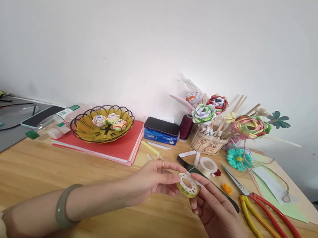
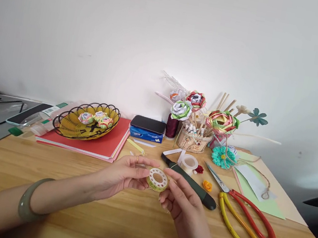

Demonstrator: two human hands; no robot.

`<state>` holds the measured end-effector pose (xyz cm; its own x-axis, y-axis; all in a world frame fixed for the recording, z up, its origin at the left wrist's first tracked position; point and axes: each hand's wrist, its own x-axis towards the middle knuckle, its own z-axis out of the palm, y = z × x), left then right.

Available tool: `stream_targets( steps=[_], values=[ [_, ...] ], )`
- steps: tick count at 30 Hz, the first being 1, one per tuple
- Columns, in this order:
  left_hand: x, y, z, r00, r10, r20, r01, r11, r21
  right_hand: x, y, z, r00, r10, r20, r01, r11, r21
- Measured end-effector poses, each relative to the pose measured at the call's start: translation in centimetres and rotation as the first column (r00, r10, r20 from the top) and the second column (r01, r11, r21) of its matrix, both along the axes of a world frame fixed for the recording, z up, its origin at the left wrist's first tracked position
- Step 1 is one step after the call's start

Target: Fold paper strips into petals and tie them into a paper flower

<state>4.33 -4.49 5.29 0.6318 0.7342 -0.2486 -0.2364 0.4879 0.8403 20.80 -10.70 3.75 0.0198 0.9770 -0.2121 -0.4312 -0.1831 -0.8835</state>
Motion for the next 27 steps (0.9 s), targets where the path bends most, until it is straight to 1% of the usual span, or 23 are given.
stream_targets(
  steps=[2, 4, 7, 9, 11, 13, 15, 17, 19, 21, 22, 23, 27],
  values=[
    [0.0, -0.1, -0.1, 1.000, 0.018, 0.021, -0.018, 1.000, -0.020, 0.2, -0.1, -0.2, 0.997, 0.029, 0.065, -0.033, 0.998, 0.059],
    [-0.1, -0.1, -0.2, 0.998, 0.038, 0.044, -0.037, 0.999, -0.027, 0.3, -0.2, -0.4, 0.985, 0.053, 0.167, -0.076, 0.987, 0.138],
    [-0.2, -0.2, -0.3, 0.998, 0.031, 0.054, -0.031, 0.999, -0.014, 0.2, -0.6, -0.2, 0.943, 0.026, 0.331, -0.102, 0.972, 0.212],
    [-0.3, -0.2, -0.3, 1.000, 0.003, 0.021, -0.003, 1.000, 0.009, -0.2, -0.8, 0.1, 0.923, -0.020, 0.383, -0.072, 0.972, 0.224],
    [-0.3, -0.2, -0.4, 0.999, -0.028, -0.021, 0.029, 0.998, 0.052, -0.6, -1.1, 0.5, 0.918, -0.069, 0.391, -0.023, 0.974, 0.224],
    [-0.4, -0.3, -0.4, 0.998, -0.052, -0.045, 0.057, 0.992, 0.112, -0.9, -1.3, 0.8, 0.914, -0.119, 0.389, 0.034, 0.975, 0.219],
    [-0.4, -0.3, -0.5, 0.997, -0.045, -0.070, 0.058, 0.981, 0.187, -1.0, -1.3, 0.9, 0.915, -0.149, 0.375, 0.073, 0.975, 0.209],
    [-0.5, -0.4, -0.5, 0.994, 0.021, -0.104, 0.013, 0.949, 0.315, -1.0, -1.2, 0.8, 0.928, -0.148, 0.343, 0.079, 0.975, 0.206],
    [-0.6, -0.5, -0.5, 0.988, 0.112, -0.103, -0.048, 0.874, 0.484, -1.1, -1.0, 0.6, 0.946, -0.125, 0.300, 0.064, 0.977, 0.204],
    [-0.8, -0.7, -0.4, 0.985, 0.156, -0.075, -0.079, 0.789, 0.609, -1.4, -0.9, 0.5, 0.963, -0.102, 0.250, 0.052, 0.979, 0.197],
    [-0.9, -0.8, -0.3, 0.985, 0.156, -0.069, -0.076, 0.764, 0.641, -1.6, -0.9, 0.4, 0.972, -0.092, 0.218, 0.051, 0.981, 0.187],
    [-1.0, -0.9, -0.2, 0.986, 0.148, -0.072, -0.065, 0.751, 0.658, -1.8, -0.9, 0.4, 0.979, -0.085, 0.183, 0.053, 0.983, 0.173],
    [-1.2, -1.5, 0.2, 0.987, 0.116, -0.110, -0.008, 0.722, 0.692, -2.3, -1.1, 0.2, 0.998, -0.014, 0.063, 0.005, 0.990, 0.142]
  ],
)
